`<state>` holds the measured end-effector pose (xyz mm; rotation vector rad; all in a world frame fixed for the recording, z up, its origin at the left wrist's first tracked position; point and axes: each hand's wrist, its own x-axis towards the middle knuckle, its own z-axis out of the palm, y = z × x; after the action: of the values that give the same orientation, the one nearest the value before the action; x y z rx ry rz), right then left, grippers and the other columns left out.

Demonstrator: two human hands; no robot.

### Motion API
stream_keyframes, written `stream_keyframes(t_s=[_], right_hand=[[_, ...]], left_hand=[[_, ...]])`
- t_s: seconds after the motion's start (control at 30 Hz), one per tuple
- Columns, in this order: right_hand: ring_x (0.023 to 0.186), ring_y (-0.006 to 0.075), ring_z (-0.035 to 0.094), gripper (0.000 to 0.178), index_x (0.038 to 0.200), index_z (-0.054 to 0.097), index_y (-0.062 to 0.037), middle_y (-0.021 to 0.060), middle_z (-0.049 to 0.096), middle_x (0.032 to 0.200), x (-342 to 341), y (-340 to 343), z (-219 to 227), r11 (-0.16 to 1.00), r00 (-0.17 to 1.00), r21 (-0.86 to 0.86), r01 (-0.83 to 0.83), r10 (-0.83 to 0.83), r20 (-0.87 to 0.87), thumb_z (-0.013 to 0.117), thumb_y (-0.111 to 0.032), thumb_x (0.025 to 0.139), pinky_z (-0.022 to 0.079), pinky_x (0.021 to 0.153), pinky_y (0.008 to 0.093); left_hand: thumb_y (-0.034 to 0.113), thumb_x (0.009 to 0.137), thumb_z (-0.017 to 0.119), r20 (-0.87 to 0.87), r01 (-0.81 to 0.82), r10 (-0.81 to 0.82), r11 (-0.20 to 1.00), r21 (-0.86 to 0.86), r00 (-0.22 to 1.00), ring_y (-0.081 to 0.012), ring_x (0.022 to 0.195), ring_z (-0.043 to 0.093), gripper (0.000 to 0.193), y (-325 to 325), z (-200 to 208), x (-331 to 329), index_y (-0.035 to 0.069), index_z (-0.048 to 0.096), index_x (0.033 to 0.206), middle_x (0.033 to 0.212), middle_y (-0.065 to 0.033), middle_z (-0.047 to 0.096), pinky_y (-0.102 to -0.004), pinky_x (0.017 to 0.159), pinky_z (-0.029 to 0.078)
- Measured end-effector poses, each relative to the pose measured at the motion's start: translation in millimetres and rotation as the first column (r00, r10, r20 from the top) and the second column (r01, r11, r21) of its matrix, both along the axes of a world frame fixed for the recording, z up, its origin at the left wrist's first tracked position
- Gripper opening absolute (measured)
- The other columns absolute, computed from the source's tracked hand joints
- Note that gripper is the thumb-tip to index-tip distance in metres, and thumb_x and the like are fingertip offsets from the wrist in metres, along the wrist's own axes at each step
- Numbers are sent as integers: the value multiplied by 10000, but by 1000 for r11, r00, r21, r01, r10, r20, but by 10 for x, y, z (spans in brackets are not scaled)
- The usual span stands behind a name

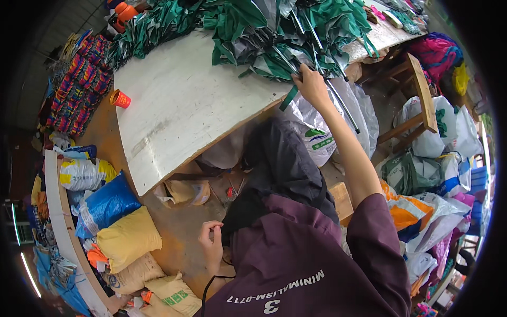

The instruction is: Assembling umbrellas by attaching the metal ribs to the fabric cover using pliers.

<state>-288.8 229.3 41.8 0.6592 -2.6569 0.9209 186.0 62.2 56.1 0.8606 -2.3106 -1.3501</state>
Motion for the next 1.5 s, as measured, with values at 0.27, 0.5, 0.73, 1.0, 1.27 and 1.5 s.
stream_keyframes(t_s=[0.27,0.5,0.73,1.0,1.27,1.5], right_hand=[[667,414,602,318,890,520,20,228,634,745,143,-39,199,995,995,3,-98,98,-36,652,-268,921,459,615,433],[557,363,513,297,877,509,14,212,594,670,365,-281,227,926,896,-358,-118,255,363,638,-248,931,415,549,420],[590,348,587,296,859,523,22,218,615,688,313,-331,-273,921,861,-385,-56,240,449,647,-241,917,445,565,419],[731,431,642,308,876,558,17,237,648,755,484,-371,-293,987,957,-154,-52,93,274,673,-268,888,498,668,460],[724,419,641,286,932,526,3,225,653,754,506,-316,-388,996,995,-12,-90,91,40,661,-247,895,492,660,484],[587,345,646,281,895,538,0,178,665,675,415,-294,-447,996,996,-40,-79,81,49,653,-257,905,492,603,448]], left_hand=[[47,906,571,-7,49,-50,998,-35,999,-231,872,631,73,-10,23,-68,-4,624,909,908,-108,653,-319,807,475],[46,907,574,-23,61,-62,997,-52,998,-219,868,632,72,-30,-37,-51,-4,625,912,912,-105,657,-312,806,479],[61,904,592,-48,45,-44,999,21,998,-257,874,638,65,-44,26,-102,10,633,905,911,-101,666,-344,817,483],[52,902,592,-31,25,-24,999,21,999,-254,874,640,60,-58,-2,-42,9,634,905,912,-103,667,-339,817,486],[60,919,577,-59,40,-41,999,-14,997,-180,829,612,87,-56,7,-50,-6,634,913,904,-87,654,-289,772,476],[55,915,576,-57,38,-40,999,-24,998,-185,838,621,86,-66,11,-50,-7,636,917,909,-89,658,-292,779,479]])
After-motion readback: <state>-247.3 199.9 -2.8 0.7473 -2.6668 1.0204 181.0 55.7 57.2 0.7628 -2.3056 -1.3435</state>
